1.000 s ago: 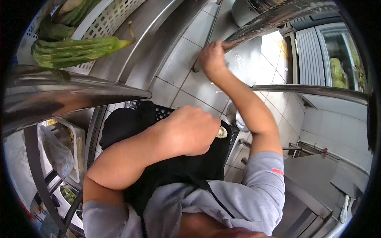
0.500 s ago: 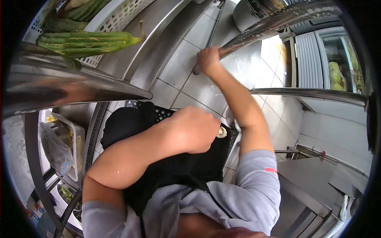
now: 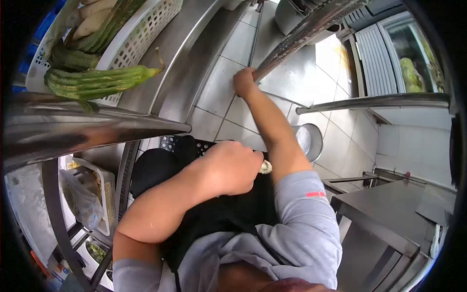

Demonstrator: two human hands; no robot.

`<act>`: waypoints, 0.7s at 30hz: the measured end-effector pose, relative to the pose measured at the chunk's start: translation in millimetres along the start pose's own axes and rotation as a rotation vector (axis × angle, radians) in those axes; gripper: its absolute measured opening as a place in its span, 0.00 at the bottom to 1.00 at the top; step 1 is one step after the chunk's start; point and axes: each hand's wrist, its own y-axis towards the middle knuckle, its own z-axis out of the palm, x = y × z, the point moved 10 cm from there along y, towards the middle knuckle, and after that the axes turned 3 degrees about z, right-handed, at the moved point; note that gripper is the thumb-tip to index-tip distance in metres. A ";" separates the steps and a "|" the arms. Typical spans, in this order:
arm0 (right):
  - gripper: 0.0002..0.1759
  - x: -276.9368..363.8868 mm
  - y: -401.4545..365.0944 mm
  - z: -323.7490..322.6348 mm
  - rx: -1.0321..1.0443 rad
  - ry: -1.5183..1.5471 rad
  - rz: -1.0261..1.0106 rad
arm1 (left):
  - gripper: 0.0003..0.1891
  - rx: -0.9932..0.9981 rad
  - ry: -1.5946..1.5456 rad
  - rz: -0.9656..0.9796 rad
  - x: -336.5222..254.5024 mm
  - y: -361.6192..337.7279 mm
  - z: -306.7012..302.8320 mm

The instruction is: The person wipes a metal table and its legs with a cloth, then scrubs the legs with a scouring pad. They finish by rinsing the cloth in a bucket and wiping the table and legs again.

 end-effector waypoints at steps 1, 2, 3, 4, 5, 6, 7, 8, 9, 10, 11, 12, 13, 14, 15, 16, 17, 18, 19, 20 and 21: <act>0.15 -11.5 -6.0 -12.7 0.030 -0.012 -0.030 | 0.11 -0.018 0.019 0.018 -0.2 1.7 -3.4; 0.15 -23.2 -10.2 -28.1 0.055 -0.026 -0.063 | 0.11 -0.040 0.038 0.032 1.2 3.0 -7.0; 0.15 -39.3 -19.0 -50.2 0.013 -0.025 -0.041 | 0.10 -0.058 0.046 0.040 1.7 2.9 -8.2; 0.15 -56.0 -30.3 -71.4 -0.025 -0.021 -0.025 | 0.10 -0.056 0.041 0.034 1.7 2.6 -8.5; 0.15 -65.9 -35.4 -84.8 -0.066 -0.018 -0.007 | 0.10 -0.055 0.037 0.028 1.3 2.5 -11.0; 0.15 -69.1 -35.0 -86.3 -0.056 0.017 0.024 | 0.09 -0.055 0.035 0.022 0.5 2.8 -13.3; 0.16 -68.9 -34.5 -82.1 -0.036 0.057 0.053 | 0.09 -0.055 0.016 0.030 -1.7 2.8 -12.2; 0.16 -72.3 -31.8 -83.2 -0.031 0.092 0.090 | 0.09 -0.066 0.009 0.038 -3.8 1.2 -13.9; 0.16 -56.5 -21.1 -67.9 -0.073 0.061 0.031 | 0.09 -0.075 0.006 0.047 -5.9 -0.2 -14.2; 0.16 -30.2 -3.7 -32.0 -0.115 0.031 -0.026 | 0.09 -0.067 0.008 0.045 -8.0 -1.2 -10.8; 0.16 -11.2 12.7 -10.1 -0.165 0.001 -0.074 | 0.09 -0.060 0.020 0.045 -9.2 -2.3 -8.9; 0.16 -9.4 25.7 2.3 -0.099 0.010 0.020 | 0.09 -0.055 0.041 0.048 -8.9 -2.6 -9.1; 0.16 2.2 31.9 11.3 -0.027 0.024 0.103 | 0.09 -0.057 0.034 0.043 -6.0 -2.9 -4.6; 0.17 7.8 32.3 19.3 0.052 0.033 0.175 | 0.09 -0.071 0.026 0.057 -5.0 -4.0 -7.2; 0.17 14.3 28.8 17.1 -0.003 0.034 0.108 | 0.09 -0.084 0.003 0.074 -7.3 -5.6 -7.0; 0.17 13.0 18.4 15.8 -0.047 0.036 0.045 | 0.09 -0.066 0.004 0.065 -8.3 -6.1 -3.1; 0.17 1.4 13.0 7.1 -0.107 0.030 -0.001 | 0.08 -0.062 0.024 0.063 -6.6 -2.6 -4.9; 0.17 -15.2 1.3 -7.4 -0.105 -0.007 0.009 | 0.08 -0.065 0.049 0.057 -4.6 0.7 -9.0; 0.17 -25.8 -17.0 -29.2 -0.105 -0.042 0.009 | 0.08 -0.086 0.054 0.070 -5.5 2.0 -12.7; 0.18 -34.1 -33.9 -53.2 -0.106 -0.077 0.003 | 0.08 -0.106 0.057 0.077 -4.9 3.0 -15.4; 0.18 -45.7 -56.6 -79.4 -0.129 -0.090 -0.021 | 0.08 -0.121 0.049 0.082 -5.6 3.2 -15.7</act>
